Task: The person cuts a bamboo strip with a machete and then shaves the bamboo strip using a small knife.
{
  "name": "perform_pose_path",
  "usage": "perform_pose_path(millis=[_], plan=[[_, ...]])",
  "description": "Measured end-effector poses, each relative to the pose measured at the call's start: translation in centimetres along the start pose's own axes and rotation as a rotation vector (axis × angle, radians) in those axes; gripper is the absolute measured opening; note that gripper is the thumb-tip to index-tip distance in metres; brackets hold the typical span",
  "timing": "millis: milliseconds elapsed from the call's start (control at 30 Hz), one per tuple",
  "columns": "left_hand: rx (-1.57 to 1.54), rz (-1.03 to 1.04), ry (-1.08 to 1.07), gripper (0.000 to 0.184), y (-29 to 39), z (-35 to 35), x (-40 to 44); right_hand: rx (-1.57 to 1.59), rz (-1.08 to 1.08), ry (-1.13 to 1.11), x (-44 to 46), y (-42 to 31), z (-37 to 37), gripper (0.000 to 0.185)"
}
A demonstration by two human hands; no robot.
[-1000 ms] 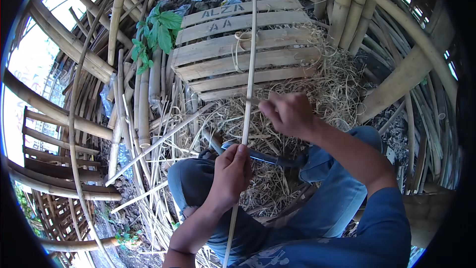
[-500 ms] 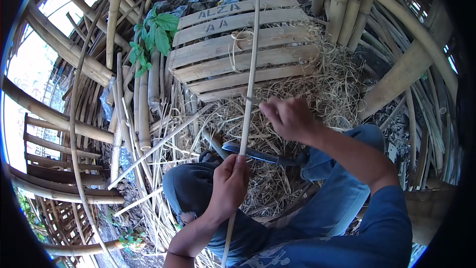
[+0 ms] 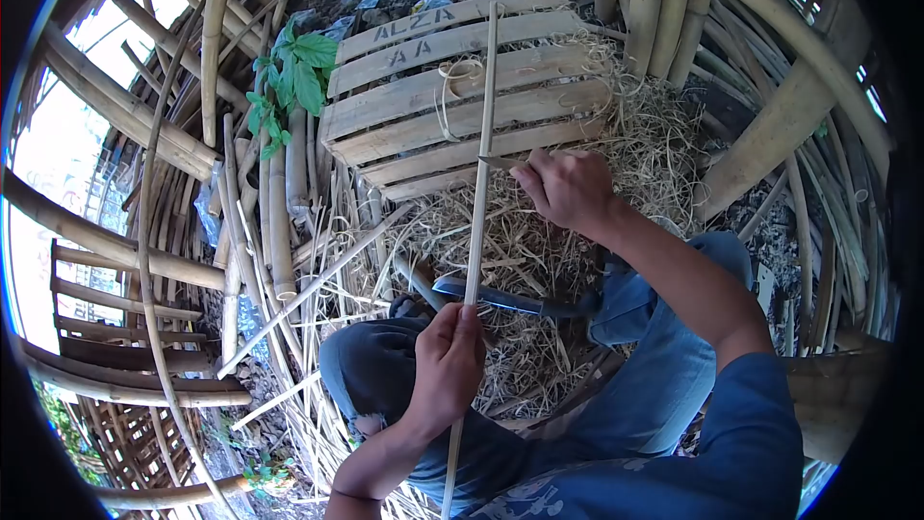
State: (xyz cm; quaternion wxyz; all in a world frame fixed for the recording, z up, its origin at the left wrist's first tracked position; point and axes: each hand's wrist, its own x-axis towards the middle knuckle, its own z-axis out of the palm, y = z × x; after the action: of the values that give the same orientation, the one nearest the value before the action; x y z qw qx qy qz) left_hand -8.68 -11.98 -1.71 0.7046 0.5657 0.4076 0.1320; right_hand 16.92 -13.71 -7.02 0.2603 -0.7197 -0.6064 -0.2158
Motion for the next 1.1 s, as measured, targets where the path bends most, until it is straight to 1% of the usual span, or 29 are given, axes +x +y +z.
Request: perform_pose_path(millis=[33,67,133,167,233,267,300,367,500,567,600,667,700,767,800,833,900,933,967,1033,1067,1100], plan=[[0.007,0.001,-0.003,0.029,0.0,0.0,-0.1,-0.04,0.012,-0.033,0.1,0.1,-0.2,0.038],[0.012,0.002,-0.006,0.029,0.0,0.0,-0.3,-0.041,0.017,-0.03,0.4,0.3,-0.3,0.038],[-0.033,-0.061,-0.043,0.029,0.1,0.2,-0.9,0.021,0.254,-0.223,1.4,1.3,-0.5,0.042],[-0.028,-0.062,-0.047,0.029,0.0,0.3,-1.3,0.019,0.26,-0.222,1.5,2.2,-0.3,0.042],[-0.044,-0.101,-0.055,0.028,-0.1,0.4,-1.7,-0.051,0.189,-0.006,1.4,4.2,0.2,0.053],[-0.017,-0.082,-0.052,0.028,0.0,0.5,-1.7,-0.102,0.155,0.037,1.2,4.5,0.3,0.054],[-0.014,-0.079,-0.059,0.028,0.1,0.4,-1.8,-0.108,0.159,0.04,1.1,4.8,0.4,0.054],[0.011,-0.085,-0.066,0.029,0.0,0.2,-2.4,-0.083,0.285,-0.048,1.1,5.2,0.5,0.054],[-0.029,-0.103,-0.084,0.028,-0.6,-0.2,-3.3,-0.174,0.243,-0.017,1.3,6.6,-0.1,0.05],[0.023,-0.112,-0.128,0.026,-0.8,-0.6,-4.2,-0.092,0.456,-0.126,1.7,7.7,-0.2,0.057],[0.016,-0.113,-0.128,0.026,-1.1,-1.0,-4.7,-0.095,0.452,-0.13,1.7,8.3,-0.5,0.057],[0.038,-0.118,-0.197,0.025,-1.7,-1.6,-5.4,-0.139,0.479,-0.011,1.7,9.8,-1.4,0.059],[0.032,-0.116,-0.203,0.025,-1.7,-1.8,-5.6,-0.148,0.476,-0.012,1.6,10.3,-1.8,0.059],[0.095,-0.114,-0.234,0.026,-1.7,-2.1,-6.2,-0.247,0.5,0.079,1.8,10.4,-2.8,0.058],[0.092,-0.115,-0.239,0.026,-1.8,-2.2,-6.3,-0.209,0.658,-0.068,2.0,10.7,-3.6,0.057],[0.111,-0.142,-0.26,0.025,-1.9,-2.3,-6.4,-0.213,0.659,-0.068,1.9,11.3,-3.6,0.057],[0.13,-0.17,-0.279,0.024,-2.3,-2.4,-6.7,-0.214,0.763,0.032,1.3,13.2,-3.6,0.059],[0.18,-0.064,-0.289,0.021,-2.7,-2.3,-6.9,-0.147,0.917,-0.005,1.3,14.0,-3.9,0.058],[0.228,0.04,-0.291,0.019,-3.0,-2.2,-7.0,-0.139,0.905,-0.01,1.3,14.1,-4.2,0.058],[0.2,0.049,-0.223,0.017,-3.6,-2.3,-6.5,-0.13,0.88,0.262,1.6,13.6,-4.8,0.057],[0.177,0.06,-0.171,0.015,-3.8,-2.1,-6.1,-0.124,0.858,0.249,1.9,12.4,-5.4,0.057],[0.155,0.057,-0.15,0.015,-3.6,-1.9,-5.8,-0.029,0.794,0.292,1.9,10.7,-6.1,0.057]])
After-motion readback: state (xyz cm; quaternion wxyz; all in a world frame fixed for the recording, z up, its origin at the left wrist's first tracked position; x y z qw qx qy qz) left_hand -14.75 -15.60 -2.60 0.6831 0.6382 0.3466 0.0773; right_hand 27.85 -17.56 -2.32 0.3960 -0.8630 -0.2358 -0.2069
